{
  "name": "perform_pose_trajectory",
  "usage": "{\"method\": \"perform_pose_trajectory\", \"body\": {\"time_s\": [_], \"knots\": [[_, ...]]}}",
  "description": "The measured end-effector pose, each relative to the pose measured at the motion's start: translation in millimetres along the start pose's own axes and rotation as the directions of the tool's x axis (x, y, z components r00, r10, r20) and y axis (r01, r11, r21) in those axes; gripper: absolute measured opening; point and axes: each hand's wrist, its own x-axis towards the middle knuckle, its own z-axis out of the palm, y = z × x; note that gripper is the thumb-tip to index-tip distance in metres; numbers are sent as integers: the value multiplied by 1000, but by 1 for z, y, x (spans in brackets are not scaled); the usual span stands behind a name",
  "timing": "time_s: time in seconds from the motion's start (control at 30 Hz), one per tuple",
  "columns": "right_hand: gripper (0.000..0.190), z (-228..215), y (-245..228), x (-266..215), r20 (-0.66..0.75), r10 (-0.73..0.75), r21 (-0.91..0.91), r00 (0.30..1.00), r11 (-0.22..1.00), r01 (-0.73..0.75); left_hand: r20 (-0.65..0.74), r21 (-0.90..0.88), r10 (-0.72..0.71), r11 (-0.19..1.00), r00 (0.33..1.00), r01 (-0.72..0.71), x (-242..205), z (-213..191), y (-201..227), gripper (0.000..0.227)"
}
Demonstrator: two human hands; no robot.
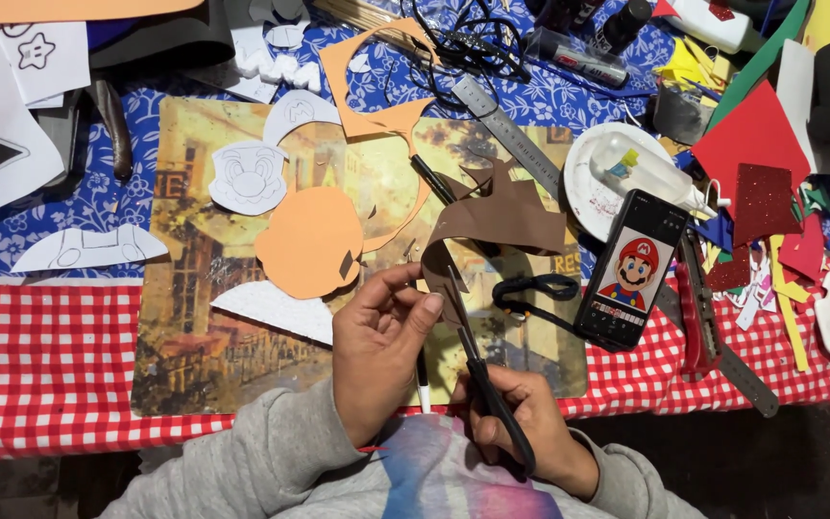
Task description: Crafting a Mario character figure from foam pieces by cutting, marking, and gluing.
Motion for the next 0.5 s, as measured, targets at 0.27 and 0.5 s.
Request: {"method": "perform_pose_trajectory", "body": {"time_s": [0.27, 0.5], "knots": [[55, -1, -1, -1, -32, 62, 40, 998, 997, -61, 8, 5, -5, 1000, 1000, 5, 0, 1, 3, 36], [67, -1, 0, -2, -40, 40, 13, 998, 999, -39, 34, 4, -9, 1000, 999, 9, 2, 3, 10, 36]]}}
